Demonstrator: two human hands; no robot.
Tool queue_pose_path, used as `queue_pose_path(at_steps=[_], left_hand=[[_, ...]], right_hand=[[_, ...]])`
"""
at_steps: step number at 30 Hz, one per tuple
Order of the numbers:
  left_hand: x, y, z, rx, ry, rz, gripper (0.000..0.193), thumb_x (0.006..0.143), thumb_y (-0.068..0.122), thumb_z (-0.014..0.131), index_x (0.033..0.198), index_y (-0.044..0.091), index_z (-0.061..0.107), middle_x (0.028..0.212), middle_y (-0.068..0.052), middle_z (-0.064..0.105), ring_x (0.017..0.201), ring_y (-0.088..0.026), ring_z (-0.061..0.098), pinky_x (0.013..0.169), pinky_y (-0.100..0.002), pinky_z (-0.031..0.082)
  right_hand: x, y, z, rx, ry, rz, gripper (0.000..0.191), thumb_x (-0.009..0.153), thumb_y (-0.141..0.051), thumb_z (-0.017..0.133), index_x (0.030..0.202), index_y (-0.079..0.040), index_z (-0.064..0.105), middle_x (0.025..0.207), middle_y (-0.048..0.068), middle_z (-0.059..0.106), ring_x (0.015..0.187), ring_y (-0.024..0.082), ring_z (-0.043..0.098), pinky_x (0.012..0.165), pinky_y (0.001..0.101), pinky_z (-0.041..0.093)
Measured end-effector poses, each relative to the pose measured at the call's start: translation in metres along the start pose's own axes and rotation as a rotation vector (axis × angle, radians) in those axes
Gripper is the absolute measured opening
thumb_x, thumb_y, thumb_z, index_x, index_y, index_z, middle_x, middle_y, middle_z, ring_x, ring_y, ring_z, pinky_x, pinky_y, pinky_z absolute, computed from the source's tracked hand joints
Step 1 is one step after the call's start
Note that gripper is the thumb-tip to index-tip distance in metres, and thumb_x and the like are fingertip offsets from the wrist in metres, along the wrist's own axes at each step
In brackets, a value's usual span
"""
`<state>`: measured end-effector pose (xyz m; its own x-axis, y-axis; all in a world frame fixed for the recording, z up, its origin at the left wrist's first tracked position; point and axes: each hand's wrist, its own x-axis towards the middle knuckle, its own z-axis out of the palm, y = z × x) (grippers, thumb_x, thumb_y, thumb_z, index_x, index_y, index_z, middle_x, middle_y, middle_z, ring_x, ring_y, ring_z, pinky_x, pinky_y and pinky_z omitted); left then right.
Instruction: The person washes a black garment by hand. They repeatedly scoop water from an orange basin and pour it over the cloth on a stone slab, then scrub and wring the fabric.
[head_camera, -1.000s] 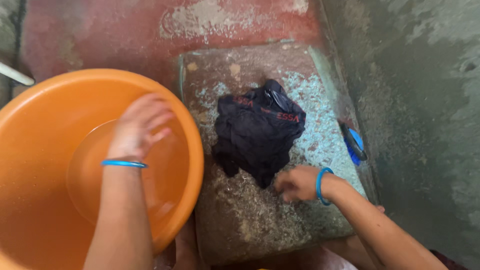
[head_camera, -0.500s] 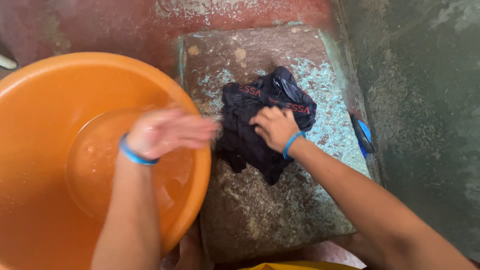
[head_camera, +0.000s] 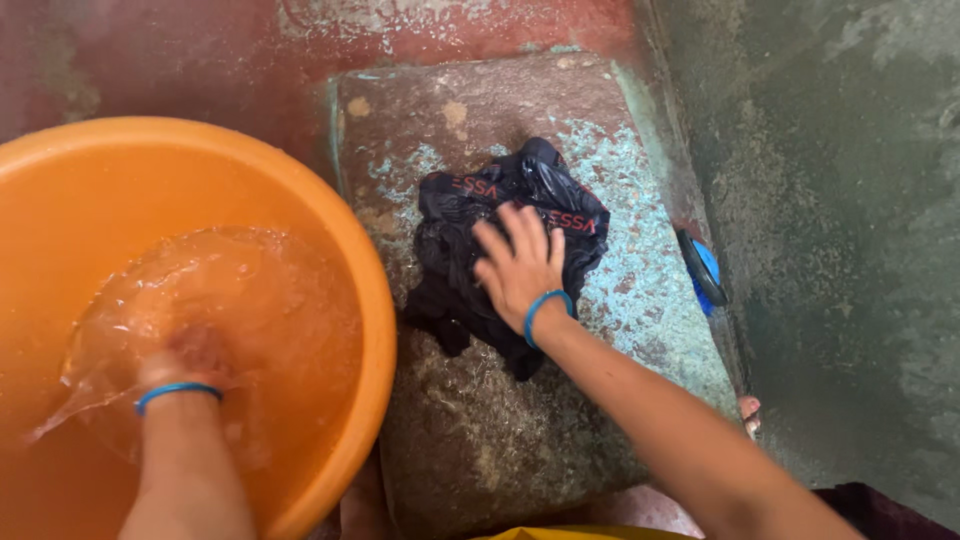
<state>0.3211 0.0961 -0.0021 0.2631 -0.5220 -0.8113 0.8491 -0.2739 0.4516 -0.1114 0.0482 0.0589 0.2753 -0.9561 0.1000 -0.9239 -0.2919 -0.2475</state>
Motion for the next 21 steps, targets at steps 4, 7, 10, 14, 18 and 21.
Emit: queue_pose_path(at_steps=[4,7,10,14,18,21], left_hand=[[-0.018,-0.008,0.058,-0.113,-0.898,-0.326,0.055,0.119,0.045,0.045,0.132,-0.007,0.058,0.133,-0.028,0.06,0.129,-0.045,0.059,0.112,-0.059,0.048],[-0.071,-0.008,0.153,0.387,-1.373,-0.532,0.064,0.103,0.043,0.056,0.139,-0.01,0.054,0.142,-0.033,0.058,0.128,-0.045,0.061,0.099,-0.058,0.055],[-0.129,-0.017,0.204,0.657,-1.402,-0.114,0.061,0.098,0.039,0.057,0.149,0.006,0.048,0.146,-0.019,0.059,0.13,-0.034,0.062,0.089,-0.048,0.063],[-0.129,-0.006,0.194,0.321,-1.03,0.077,0.047,0.112,0.035,0.061,0.148,0.006,0.055,0.117,-0.013,0.073,0.095,-0.019,0.069,0.068,-0.032,0.057],[-0.046,0.017,0.133,0.047,-0.687,0.0,0.041,0.11,0.043,0.054,0.142,0.019,0.064,0.074,0.008,0.061,0.062,-0.01,0.057,0.055,-0.027,0.046],[0.004,0.014,0.069,-0.006,-0.469,0.004,0.041,0.112,0.041,0.051,0.144,0.02,0.063,0.081,0.01,0.065,0.068,-0.008,0.054,0.065,-0.028,0.045]], right_hand=[[0.03,0.001,0.001,0.014,-0.013,0.432,0.068,0.096,-0.04,0.063,0.156,-0.018,0.042,0.158,0.013,0.04,0.145,0.035,0.035,0.116,0.0556,0.029],[0.053,0.014,-0.01,0.068,-0.172,0.468,0.071,0.083,-0.046,0.076,0.143,-0.015,0.055,0.135,0.015,0.062,0.125,0.034,0.058,0.105,0.0462,0.045],[0.076,0.041,-0.046,0.052,-0.168,0.272,0.053,0.078,-0.044,0.084,0.119,-0.012,0.073,0.11,0.019,0.074,0.102,0.035,0.07,0.093,0.0426,0.053],[0.1,0.055,-0.135,0.325,-0.273,0.198,0.022,0.083,-0.022,0.084,0.102,-0.014,0.078,0.093,0.009,0.079,0.084,0.021,0.074,0.082,0.0385,0.059],[0.067,0.035,-0.245,1.331,0.039,-0.118,0.022,0.096,-0.001,0.079,0.116,-0.001,0.071,0.109,0.008,0.072,0.097,0.017,0.068,0.095,0.0316,0.056],[0.022,0.029,-0.283,1.655,0.184,-0.221,0.027,0.103,-0.011,0.074,0.126,-0.004,0.063,0.116,0.009,0.068,0.103,0.02,0.068,0.101,0.0348,0.055]])
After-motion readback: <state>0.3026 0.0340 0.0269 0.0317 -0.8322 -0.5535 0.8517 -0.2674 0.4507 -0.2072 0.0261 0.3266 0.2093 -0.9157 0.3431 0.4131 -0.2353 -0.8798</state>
